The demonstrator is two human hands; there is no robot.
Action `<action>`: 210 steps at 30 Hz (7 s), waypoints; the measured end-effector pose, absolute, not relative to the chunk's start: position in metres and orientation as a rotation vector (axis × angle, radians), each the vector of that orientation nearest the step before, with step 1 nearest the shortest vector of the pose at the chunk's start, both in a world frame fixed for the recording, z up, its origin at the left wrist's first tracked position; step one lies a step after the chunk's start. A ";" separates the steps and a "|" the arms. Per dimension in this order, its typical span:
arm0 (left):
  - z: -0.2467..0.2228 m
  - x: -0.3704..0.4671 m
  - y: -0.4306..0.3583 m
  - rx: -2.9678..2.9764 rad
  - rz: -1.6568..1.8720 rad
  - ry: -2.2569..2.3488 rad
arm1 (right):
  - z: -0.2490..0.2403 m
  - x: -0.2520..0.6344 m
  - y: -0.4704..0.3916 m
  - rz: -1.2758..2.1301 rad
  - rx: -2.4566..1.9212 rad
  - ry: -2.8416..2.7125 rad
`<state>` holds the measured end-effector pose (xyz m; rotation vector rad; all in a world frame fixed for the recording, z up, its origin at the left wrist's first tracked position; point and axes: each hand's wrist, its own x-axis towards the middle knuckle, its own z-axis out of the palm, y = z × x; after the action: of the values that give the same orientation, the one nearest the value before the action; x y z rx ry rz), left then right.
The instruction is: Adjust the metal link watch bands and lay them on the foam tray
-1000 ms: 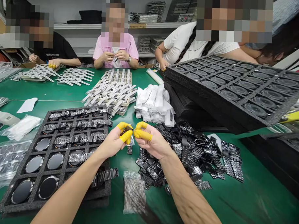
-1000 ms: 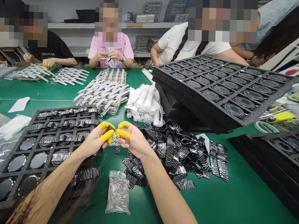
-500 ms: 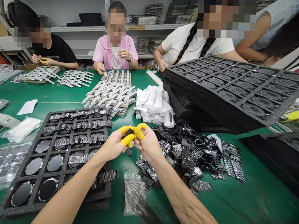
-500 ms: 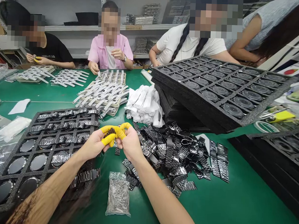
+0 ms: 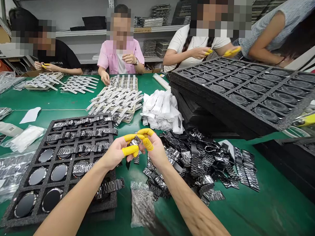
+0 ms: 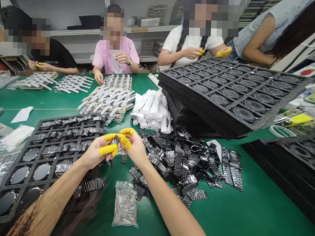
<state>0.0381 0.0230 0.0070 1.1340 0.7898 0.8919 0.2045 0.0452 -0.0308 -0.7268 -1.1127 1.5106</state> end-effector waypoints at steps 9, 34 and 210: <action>0.008 0.037 0.022 1.216 0.872 0.814 | -0.034 0.214 0.051 1.595 -0.602 -1.218; 0.014 0.033 0.017 1.211 0.700 0.795 | -0.027 0.243 0.056 0.761 -0.395 -1.943; 0.012 0.044 0.036 0.978 1.010 1.041 | -0.045 0.230 -0.051 0.545 -0.949 -3.226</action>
<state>0.0443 0.0357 0.0116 0.9782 1.0415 1.0103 0.2297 -0.0512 -0.0452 -0.9485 -3.2261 0.5454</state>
